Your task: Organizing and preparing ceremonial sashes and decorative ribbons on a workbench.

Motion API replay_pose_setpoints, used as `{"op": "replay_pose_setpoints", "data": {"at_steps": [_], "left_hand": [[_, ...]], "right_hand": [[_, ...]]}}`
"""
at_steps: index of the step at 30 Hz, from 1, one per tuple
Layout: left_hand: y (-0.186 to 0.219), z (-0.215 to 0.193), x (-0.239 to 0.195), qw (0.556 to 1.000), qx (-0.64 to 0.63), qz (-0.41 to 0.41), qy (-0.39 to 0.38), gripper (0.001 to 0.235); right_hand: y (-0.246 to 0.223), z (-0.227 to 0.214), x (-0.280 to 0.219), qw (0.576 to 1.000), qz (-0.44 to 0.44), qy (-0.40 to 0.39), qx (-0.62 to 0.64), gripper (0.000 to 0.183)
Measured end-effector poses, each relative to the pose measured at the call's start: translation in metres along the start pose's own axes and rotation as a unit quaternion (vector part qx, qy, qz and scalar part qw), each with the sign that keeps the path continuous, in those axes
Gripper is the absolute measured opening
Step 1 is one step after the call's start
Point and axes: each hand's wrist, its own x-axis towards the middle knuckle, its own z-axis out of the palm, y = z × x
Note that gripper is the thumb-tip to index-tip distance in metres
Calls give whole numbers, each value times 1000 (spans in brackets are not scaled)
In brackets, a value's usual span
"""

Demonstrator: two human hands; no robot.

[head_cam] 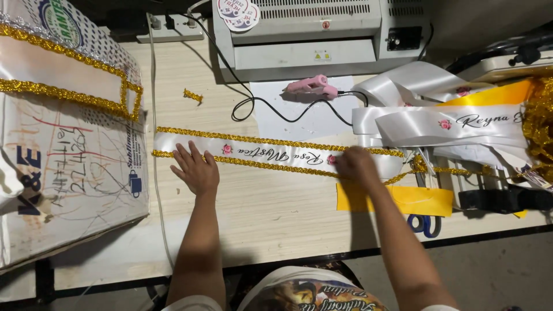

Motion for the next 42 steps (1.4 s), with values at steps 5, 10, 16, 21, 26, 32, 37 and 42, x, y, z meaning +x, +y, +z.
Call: {"op": "replay_pose_setpoints", "data": {"at_steps": [5, 10, 16, 21, 26, 32, 37, 42], "left_hand": [[1, -2, 2, 1000, -1, -6, 2, 62], [1, -1, -1, 1000, -8, -4, 7, 62], [-1, 0, -1, 1000, -6, 0, 13, 62], [0, -1, -1, 1000, -5, 2, 9, 62], [1, -6, -1, 1000, -9, -3, -5, 62], [4, -9, -1, 1000, -22, 8, -4, 62], [3, -8, -2, 1000, -13, -1, -5, 62], [-1, 2, -2, 1000, -5, 7, 11, 61]], "right_hand": [[-48, 23, 14, 996, -63, -18, 57, 16], [-33, 31, 13, 997, -7, -42, 61, 9], [-43, 25, 24, 993, -94, -34, 65, 15], [-37, 41, 22, 993, -103, -41, 43, 16], [-30, 46, 21, 995, -87, -46, 8, 19], [97, 36, -22, 995, 32, 92, -10, 14], [163, -39, -84, 957, 200, 160, -138, 10], [148, -41, -92, 948, 219, 148, -176, 12]]}}
